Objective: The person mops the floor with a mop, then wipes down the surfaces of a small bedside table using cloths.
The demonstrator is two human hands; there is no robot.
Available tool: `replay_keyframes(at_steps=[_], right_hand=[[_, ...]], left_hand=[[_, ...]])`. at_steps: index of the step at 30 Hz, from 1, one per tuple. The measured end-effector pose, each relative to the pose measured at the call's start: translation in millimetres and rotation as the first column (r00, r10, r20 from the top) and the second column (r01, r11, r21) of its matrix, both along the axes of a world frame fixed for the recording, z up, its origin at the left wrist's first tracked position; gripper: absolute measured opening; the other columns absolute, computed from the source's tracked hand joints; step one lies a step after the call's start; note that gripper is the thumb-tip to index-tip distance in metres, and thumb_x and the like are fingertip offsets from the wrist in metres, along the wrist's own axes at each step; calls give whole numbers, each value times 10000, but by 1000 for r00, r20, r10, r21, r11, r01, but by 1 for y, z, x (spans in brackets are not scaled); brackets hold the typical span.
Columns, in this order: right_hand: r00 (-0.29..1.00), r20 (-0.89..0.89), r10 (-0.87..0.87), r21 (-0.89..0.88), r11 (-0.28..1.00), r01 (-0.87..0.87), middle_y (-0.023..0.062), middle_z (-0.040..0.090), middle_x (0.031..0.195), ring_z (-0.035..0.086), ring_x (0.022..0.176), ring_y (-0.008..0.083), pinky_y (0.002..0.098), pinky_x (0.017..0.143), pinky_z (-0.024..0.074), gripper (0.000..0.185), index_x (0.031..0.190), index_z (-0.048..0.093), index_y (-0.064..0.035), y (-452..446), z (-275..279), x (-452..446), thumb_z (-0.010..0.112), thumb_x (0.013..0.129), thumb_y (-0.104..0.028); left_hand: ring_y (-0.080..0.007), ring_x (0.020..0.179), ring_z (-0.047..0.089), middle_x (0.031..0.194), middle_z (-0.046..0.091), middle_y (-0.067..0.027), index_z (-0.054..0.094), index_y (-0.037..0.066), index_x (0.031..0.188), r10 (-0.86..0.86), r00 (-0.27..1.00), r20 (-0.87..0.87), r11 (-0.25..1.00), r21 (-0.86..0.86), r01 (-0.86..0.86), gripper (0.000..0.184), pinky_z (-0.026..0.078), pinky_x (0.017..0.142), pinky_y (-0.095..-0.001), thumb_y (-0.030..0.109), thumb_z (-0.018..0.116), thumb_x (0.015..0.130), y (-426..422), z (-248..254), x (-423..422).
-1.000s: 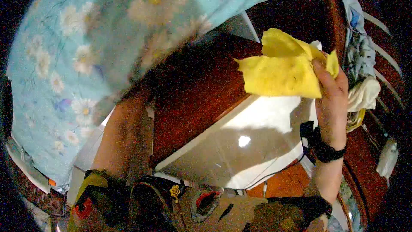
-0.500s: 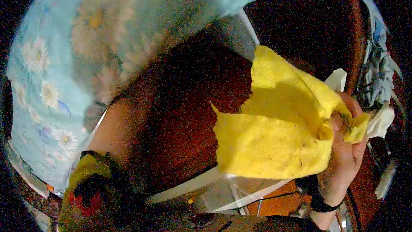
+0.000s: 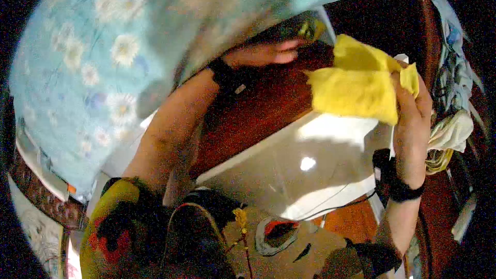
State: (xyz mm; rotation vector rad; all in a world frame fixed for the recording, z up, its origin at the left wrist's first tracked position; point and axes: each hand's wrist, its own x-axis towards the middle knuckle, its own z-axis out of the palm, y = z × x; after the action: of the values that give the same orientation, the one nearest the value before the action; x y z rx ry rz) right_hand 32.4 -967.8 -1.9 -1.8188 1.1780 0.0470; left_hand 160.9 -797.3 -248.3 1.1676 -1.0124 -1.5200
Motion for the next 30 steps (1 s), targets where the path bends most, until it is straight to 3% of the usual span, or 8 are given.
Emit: replay_keyframes(at_steps=[6, 8, 18, 22, 23, 24, 26, 30], right_hand=[[998, 54, 17, 205, 978, -28, 65, 598, 1022, 578, 878, 133, 232, 777, 445, 271, 1105, 530, 21, -26, -4, -16, 499, 871, -112], [997, -5, 74, 113, 991, -73, 65, 601, 996, 583, 866, 139, 239, 760, 452, 250, 1077, 539, 20, -9, -4, 10, 509, 873, -120], [973, 93, -209, 317, 933, 171, 77, 608, 905, 589, 775, 140, 248, 690, 472, 228, 1055, 538, 48, 75, 26, 41, 487, 867, -70], [950, 39, -310, 318, 905, 283, 97, 604, 935, 593, 784, 156, 258, 705, 478, 245, 1067, 529, 71, 107, 45, 44, 485, 861, -53], [957, 64, -283, 280, 926, 255, 105, 604, 948, 593, 798, 163, 260, 716, 479, 269, 1094, 516, 76, 111, 48, 41, 489, 854, -42], [961, 91, -260, 238, 943, 233, 114, 604, 961, 594, 811, 169, 262, 727, 479, 295, 1121, 502, 82, 112, 49, 38, 493, 848, -30], [945, 185, -270, 204, 951, 232, 130, 568, 1092, 571, 935, 180, 270, 802, 469, 406, 1231, 450, 27, 120, 65, 39, 492, 827, 14], [926, 259, -275, 185, 955, 232, 84, 563, 1106, 556, 955, 141, 254, 826, 450, 466, 1273, 437, -41, 103, 70, 31, 497, 818, 43]], left_hand=[[-193, 1344, 112, 1461, 153, -52, 199, 115, 1401, -56, 984, -167, 992, 103, 74, 573, 61, 1091, -338, 413, 347, 934, 129, 57, -17], [-198, 1330, 171, 1439, 231, -72, 253, 114, 1387, 144, 943, -300, 941, 336, -37, 500, 107, 1076, -305, 303, 380, 942, 182, 54, -17], [-228, 1239, 351, 1300, 438, -97, 468, 65, 1253, 226, 968, -113, 969, 131, -211, 376, 249, 1040, -343, 239, 440, 921, 203, 190, -25], [-221, 1158, 450, 1239, 499, -77, 482, 43, 1232, 259, 924, -283, 910, 392, -135, 362, 323, 994, -316, 202, 466, 907, 212, 228, 3], [-226, 1149, 462, 1236, 496, -101, 484, 8, 1214, 524, 585, -619, 826, 538, -171, 391, 338, 992, -328, 228, 501, 891, 214, 216, -1], [-226, 1149, 462, 1236, 496, -101, 484, 8, 1214, 498, 608, -619, 838, 523, -154, 391, 338, 992, -328, 228, 501, 891, 203, 223, 11], [-239, 1161, 450, 1243, 483, -134, 475, -16, 1200, 504, 133, -854, 835, 441, -329, 435, 338, 1003, -361, 268, 526, 875, 183, 240, 33], [-265, 1169, 440, 1269, 456, -148, 447, -18, 1208, 401, 69, -913, 892, 373, -254, 406, 331, 1014, -400, 250, 463, 903, 103, 258, 55]])
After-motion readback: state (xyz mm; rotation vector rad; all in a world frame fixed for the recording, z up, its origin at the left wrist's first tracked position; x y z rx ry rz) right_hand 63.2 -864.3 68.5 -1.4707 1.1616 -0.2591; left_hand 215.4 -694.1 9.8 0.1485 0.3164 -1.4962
